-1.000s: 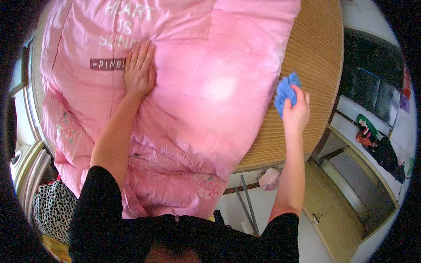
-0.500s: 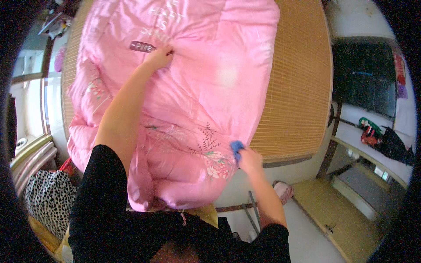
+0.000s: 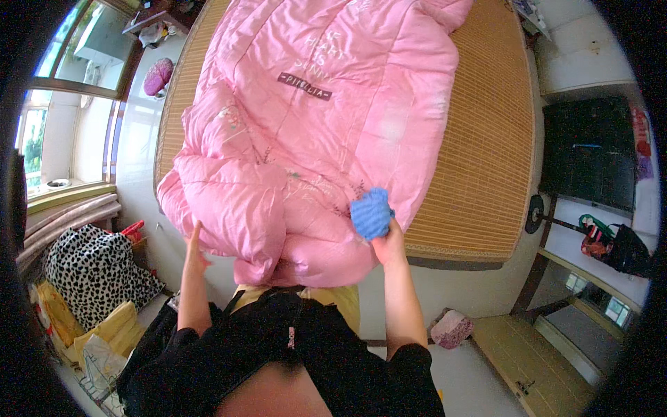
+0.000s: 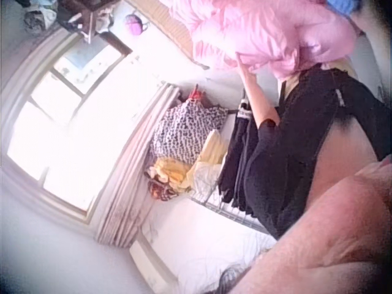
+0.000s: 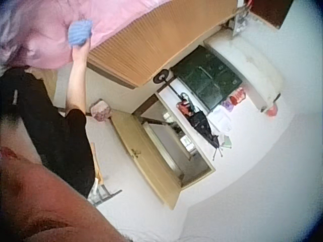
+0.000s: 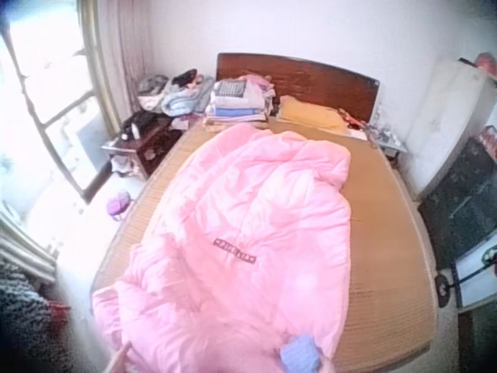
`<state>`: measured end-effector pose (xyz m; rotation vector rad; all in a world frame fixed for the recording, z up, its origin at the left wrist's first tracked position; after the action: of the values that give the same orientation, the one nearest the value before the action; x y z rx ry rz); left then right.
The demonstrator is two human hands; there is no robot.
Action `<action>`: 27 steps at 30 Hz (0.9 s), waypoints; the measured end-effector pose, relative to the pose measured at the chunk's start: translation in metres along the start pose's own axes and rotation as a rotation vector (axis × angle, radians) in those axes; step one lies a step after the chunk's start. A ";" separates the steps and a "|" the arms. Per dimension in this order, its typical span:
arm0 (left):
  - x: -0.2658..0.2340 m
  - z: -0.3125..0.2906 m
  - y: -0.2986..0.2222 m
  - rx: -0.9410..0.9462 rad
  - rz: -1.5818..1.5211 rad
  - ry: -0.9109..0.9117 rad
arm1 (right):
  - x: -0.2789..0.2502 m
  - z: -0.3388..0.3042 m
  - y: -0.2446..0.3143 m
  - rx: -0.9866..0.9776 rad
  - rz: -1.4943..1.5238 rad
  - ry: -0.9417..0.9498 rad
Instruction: The person wrings out a cloth in a basin of soapy water and wipes down a pink comforter on a bed by hand.
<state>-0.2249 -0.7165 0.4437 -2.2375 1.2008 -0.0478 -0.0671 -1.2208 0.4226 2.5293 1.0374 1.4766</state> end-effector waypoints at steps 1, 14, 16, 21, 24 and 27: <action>0.012 0.004 0.021 -0.104 -0.276 0.170 | 0.008 0.004 -0.007 0.023 0.022 0.008; 0.037 0.044 -0.135 0.677 0.849 -0.394 | 0.076 0.084 0.042 -0.012 -0.092 0.110; 0.067 0.046 -0.174 0.647 0.924 -0.647 | 0.076 0.140 0.061 -0.055 -0.476 0.135; 0.305 -0.012 -0.224 1.435 1.042 -0.172 | 0.014 0.261 0.080 -0.437 -1.317 0.052; 0.408 0.031 -0.171 1.247 1.382 0.291 | 0.108 0.241 0.016 -0.748 -2.140 0.135; 0.404 0.099 -0.106 0.863 1.364 0.370 | 0.100 0.231 -0.012 -0.602 -2.312 0.276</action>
<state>0.1234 -0.9361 0.3212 -0.4393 2.1115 -0.3553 0.1406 -1.0890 0.3683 -0.1424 1.7272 0.7475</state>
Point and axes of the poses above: each hand's wrist, its own z-axis towards the middle knuckle, its own x-axis out of the palm, y = z × x, the point moved 7 cm from there along z, towards the middle knuckle, and after that the axes turned 15 degrees about y, right-handed, at the moved point
